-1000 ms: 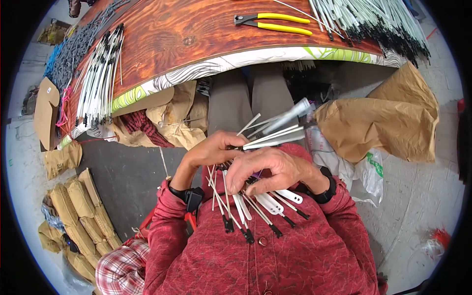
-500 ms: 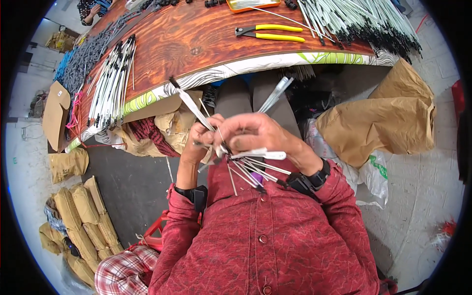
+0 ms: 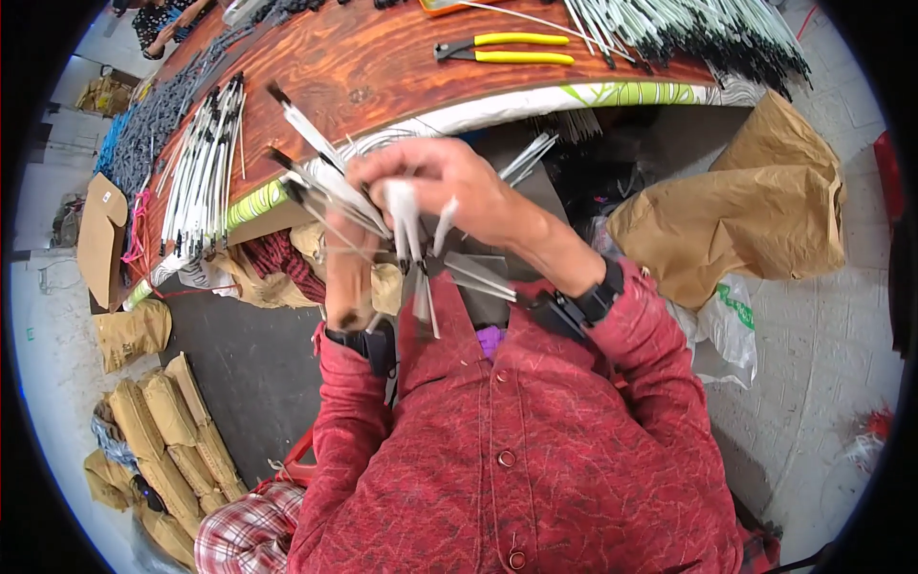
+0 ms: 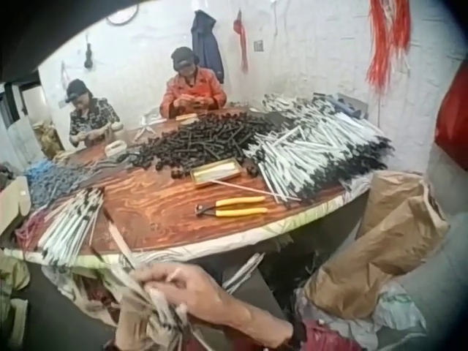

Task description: The person uses yellow-handled pliers to trim the ends of white rods and then gathers the rods and black connectors by hand. They assemble the rods into the connectors, securing them with wire to form a circular frame before placing it on the table.

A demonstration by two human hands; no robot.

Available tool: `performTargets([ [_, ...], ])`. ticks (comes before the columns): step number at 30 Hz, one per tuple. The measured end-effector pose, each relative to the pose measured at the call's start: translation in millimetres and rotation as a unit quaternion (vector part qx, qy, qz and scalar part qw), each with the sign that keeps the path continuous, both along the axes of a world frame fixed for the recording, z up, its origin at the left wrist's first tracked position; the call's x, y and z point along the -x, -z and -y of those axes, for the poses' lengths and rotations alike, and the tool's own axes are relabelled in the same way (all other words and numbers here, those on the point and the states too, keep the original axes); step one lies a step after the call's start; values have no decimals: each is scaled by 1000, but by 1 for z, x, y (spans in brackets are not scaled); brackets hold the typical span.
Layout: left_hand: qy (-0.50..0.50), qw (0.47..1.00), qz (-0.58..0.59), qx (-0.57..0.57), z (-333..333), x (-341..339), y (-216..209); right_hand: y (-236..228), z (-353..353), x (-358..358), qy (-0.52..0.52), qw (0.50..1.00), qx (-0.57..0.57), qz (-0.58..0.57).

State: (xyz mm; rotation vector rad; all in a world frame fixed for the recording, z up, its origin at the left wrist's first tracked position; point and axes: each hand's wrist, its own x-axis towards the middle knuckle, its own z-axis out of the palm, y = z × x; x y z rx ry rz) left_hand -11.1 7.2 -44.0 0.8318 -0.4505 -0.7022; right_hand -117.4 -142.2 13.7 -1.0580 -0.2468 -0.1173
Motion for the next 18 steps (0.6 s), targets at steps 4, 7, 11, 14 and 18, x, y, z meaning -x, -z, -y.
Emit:
performTargets([
  [4, -149, 985, -78, -43, 28, -13, -11, -4, 2, -29, 69, 997, 5, -30],
  [7, -184, 981, 5, -66, 24, -6, -10, -6, 15, -24, 13, 999, -4, -28],
  [11, -67, 977, 190, -73, 3, 45, 1, -18, 31, 12, -42, 989, 119, -82],
  [14, -39, 942, 259, -210, -38, 73, 48, 12, 32, 46, -111, 983, 121, -80],
  [18, 98, 976, 121, -153, -39, 81, 31, 16, 19, 81, -121, 974, -6, -193],
])
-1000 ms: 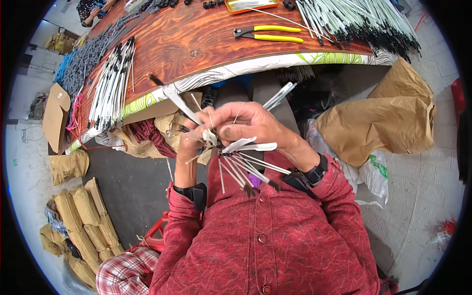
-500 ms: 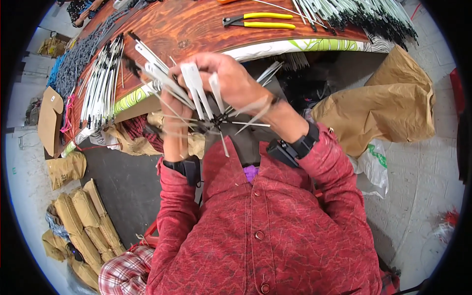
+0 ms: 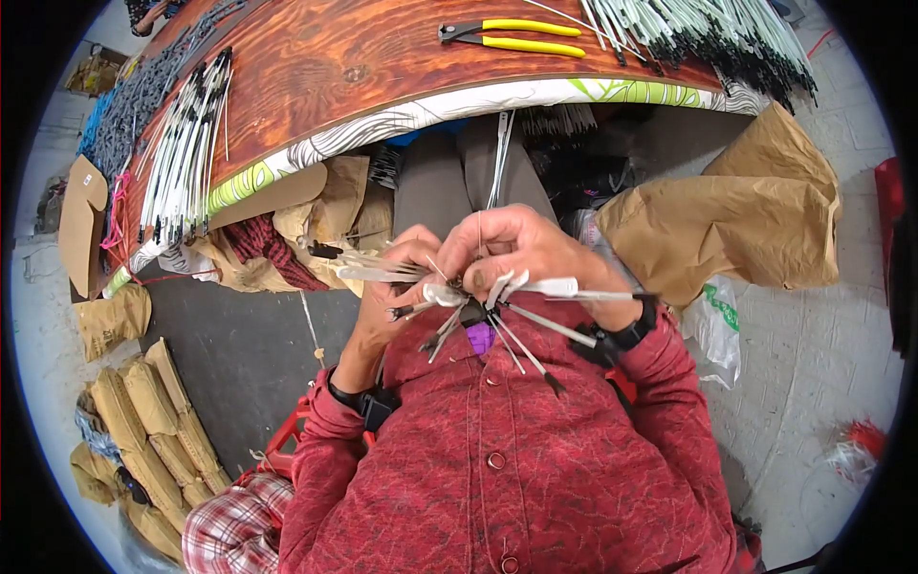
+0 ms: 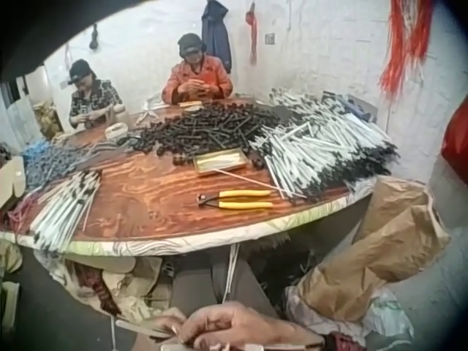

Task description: The person uses yellow-handled pliers to trim the ends of white rods and then gathers the rods and black connectors by hand. They assemble the rods into the connectors, securing them with wire to form a circular frame before placing it on the table.

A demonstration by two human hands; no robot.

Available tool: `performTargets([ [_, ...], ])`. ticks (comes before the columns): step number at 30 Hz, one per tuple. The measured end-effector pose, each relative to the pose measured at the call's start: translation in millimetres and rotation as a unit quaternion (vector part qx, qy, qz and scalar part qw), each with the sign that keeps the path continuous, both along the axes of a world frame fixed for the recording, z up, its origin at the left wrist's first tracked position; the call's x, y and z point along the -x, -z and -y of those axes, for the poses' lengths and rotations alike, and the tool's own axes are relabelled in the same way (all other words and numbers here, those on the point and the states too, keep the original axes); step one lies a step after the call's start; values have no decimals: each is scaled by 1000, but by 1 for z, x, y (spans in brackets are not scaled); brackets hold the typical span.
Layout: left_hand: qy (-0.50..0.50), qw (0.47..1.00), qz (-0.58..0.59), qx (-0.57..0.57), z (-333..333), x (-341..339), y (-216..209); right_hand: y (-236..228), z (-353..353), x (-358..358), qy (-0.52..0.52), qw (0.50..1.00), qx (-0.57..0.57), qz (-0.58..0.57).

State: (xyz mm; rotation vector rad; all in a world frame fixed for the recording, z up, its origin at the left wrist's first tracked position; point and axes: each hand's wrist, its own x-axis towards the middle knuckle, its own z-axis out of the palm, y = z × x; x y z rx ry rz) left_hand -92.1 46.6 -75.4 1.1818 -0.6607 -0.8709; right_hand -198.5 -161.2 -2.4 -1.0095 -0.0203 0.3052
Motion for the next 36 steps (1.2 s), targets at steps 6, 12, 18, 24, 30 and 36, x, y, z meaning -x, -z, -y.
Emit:
performTargets([
  [6, 30, 993, 81, 79, 5, -12, -39, -6, -3, 4, 68, 982, 106, 141],
  [12, -14, 995, 54, 78, 18, -23, -56, -11, 2, -15, 105, 966, 161, 175],
  [18, 8, 995, 93, 24, 11, -37, -48, 4, -2, -23, 110, 954, 216, 175],
  [24, 79, 992, 25, 98, 9, -40, -47, 11, -5, -22, 85, 968, 179, 151],
  [30, 73, 991, -91, 62, 13, -31, -54, 12, 1, -23, 62, 969, 174, 161],
  [36, 50, 989, -119, 70, 14, -24, -54, 21, 2, -21, 22, 978, 123, 165],
])
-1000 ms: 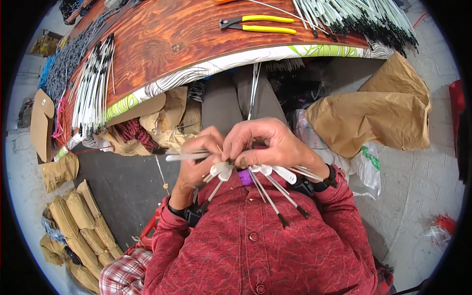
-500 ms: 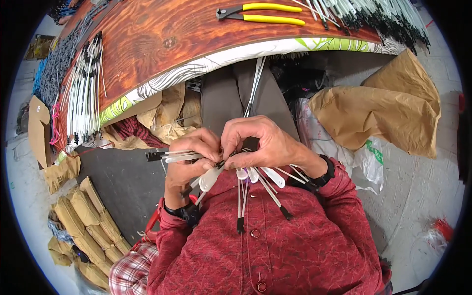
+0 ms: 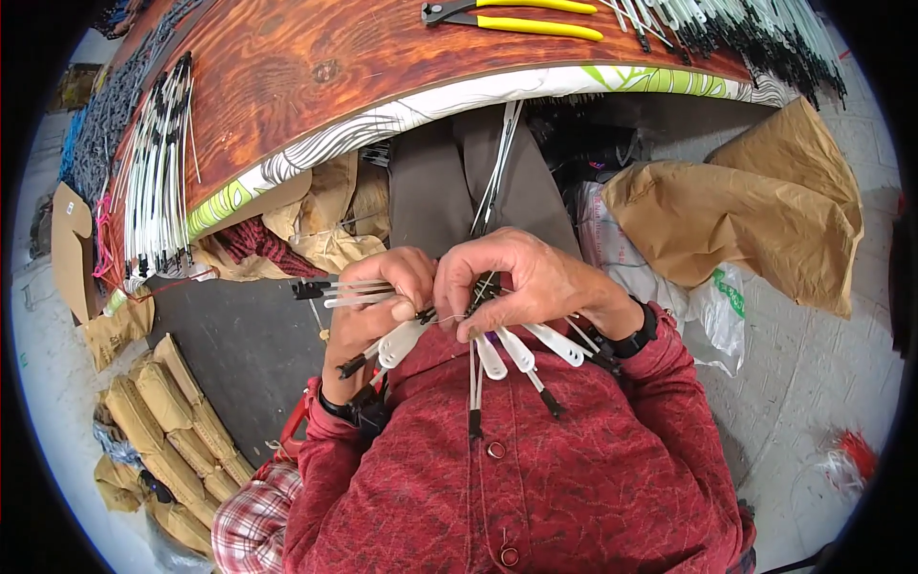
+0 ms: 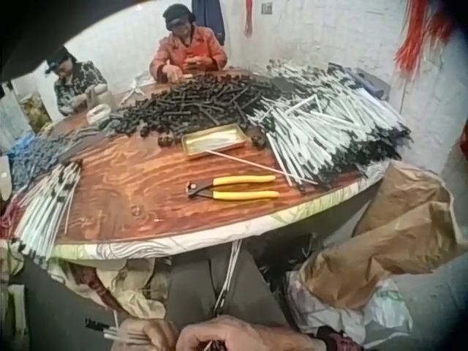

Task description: The person uses yellow-handled pliers to trim the ends of white rods and then gathers the rods and black connectors by hand. They assemble the rods into the connectors, securing them with wire to form a circular frame before placing it on the table.

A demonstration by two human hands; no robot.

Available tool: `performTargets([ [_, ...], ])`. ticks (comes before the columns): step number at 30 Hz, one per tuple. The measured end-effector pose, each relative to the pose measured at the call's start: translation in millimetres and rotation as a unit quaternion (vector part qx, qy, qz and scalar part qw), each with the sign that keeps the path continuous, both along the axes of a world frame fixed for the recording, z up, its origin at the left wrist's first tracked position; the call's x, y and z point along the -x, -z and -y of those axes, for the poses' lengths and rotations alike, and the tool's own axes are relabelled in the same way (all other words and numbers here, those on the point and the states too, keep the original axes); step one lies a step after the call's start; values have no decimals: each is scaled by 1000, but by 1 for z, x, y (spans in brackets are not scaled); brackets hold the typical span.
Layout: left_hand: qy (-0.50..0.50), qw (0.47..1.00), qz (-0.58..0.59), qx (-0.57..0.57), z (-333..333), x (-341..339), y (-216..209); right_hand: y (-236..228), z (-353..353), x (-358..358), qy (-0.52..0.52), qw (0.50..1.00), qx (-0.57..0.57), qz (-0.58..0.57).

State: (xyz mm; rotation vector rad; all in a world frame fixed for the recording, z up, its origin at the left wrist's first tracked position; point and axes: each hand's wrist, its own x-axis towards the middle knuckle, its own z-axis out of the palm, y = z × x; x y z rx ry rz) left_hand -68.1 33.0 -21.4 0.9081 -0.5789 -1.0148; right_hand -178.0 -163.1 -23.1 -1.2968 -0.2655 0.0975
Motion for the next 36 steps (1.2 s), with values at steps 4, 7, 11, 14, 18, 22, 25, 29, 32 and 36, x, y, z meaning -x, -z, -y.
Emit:
performTargets([
  [4, -22, 1000, -2, -8, 0, 2, 3, -4, -2, 3, -2, 999, -7, -34],
  [7, -50, 998, -22, -20, -1, 4, 5, -13, -3, 3, 42, 997, 22, -57],
  [11, -55, 998, -26, -15, -1, 7, 5, -19, -6, 1, 74, 993, 85, -35],
  [14, -46, 999, -16, 0, 2, 8, 7, -15, -5, 2, 73, 988, 132, -17],
  [18, -49, 998, -47, -2, 2, 9, 11, -13, -12, 4, 118, 986, 116, -22],
  [22, -48, 997, -51, -22, 2, 9, 8, -11, -11, 4, 124, 986, 107, -1],
  [25, -58, 997, -52, -17, 1, 10, 12, -9, -14, 3, 133, 986, 101, 9],
  [29, -69, 996, -52, -12, 4, 13, 11, -8, -13, 4, 129, 987, 98, -1],
  [32, -70, 996, -57, -14, 3, 14, 11, -9, -11, 2, 113, 989, 92, -13],
  [36, -68, 995, -77, -11, 4, 13, 12, -8, -12, 2, 81, 994, 74, -10],
])
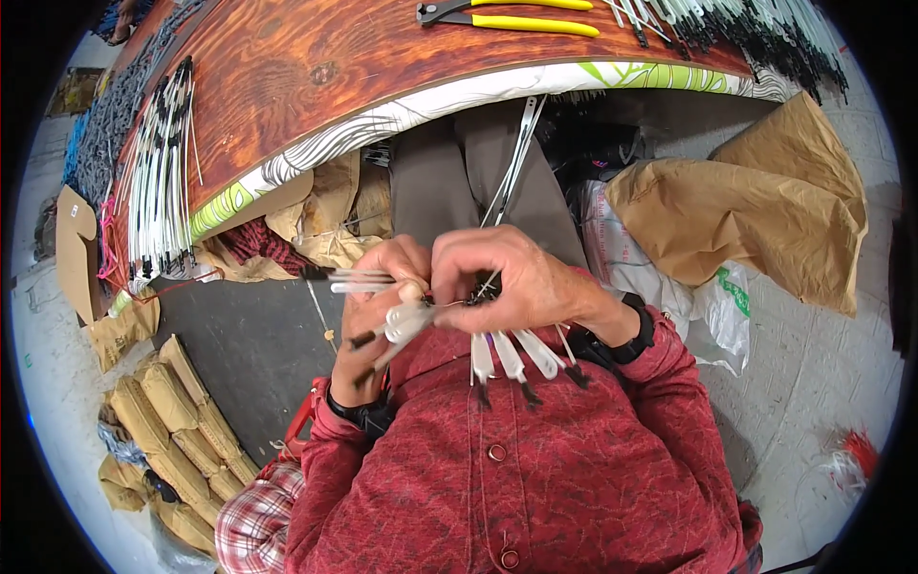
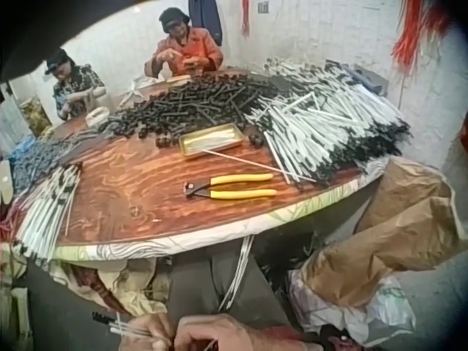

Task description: The person uses yellow-handled pliers to trim the ends of white rods and then gathers the rods and black connectors by hand. They assemble the rods into the connectors, securing them with wire to form a circular frame before placing it on the table.

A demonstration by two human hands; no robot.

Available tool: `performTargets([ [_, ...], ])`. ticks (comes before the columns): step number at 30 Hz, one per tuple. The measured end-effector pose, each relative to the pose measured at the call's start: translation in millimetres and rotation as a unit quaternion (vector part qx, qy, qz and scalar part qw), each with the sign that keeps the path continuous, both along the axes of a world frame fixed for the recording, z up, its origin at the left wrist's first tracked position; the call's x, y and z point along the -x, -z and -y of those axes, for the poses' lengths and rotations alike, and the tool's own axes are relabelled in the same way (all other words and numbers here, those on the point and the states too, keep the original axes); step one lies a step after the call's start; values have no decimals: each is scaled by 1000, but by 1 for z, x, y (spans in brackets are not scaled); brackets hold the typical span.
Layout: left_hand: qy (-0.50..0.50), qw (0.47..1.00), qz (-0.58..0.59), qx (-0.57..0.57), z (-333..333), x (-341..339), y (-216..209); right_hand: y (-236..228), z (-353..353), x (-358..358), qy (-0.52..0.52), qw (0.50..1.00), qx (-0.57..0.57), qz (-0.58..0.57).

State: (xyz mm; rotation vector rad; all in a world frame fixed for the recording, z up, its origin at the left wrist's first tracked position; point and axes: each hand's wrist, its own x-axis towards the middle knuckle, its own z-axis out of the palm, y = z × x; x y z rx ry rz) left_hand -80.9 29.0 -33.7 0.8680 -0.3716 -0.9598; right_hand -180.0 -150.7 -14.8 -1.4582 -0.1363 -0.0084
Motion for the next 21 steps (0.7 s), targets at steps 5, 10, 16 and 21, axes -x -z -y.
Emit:
performTargets([
  [5, -13, 1000, -15, 6, 2, 1, 0, 5, 2, -1, 18, 999, -13, 37],
  [10, -22, 1000, -6, 11, 4, 2, 2, 4, 0, 0, 56, 998, 12, 33],
  [16, -28, 999, 18, 16, 6, 1, 4, 2, -4, 4, 56, 997, 41, 30],
  [21, -33, 999, -19, 28, 7, 5, 2, 2, -8, 4, 65, 998, 18, 15],
])
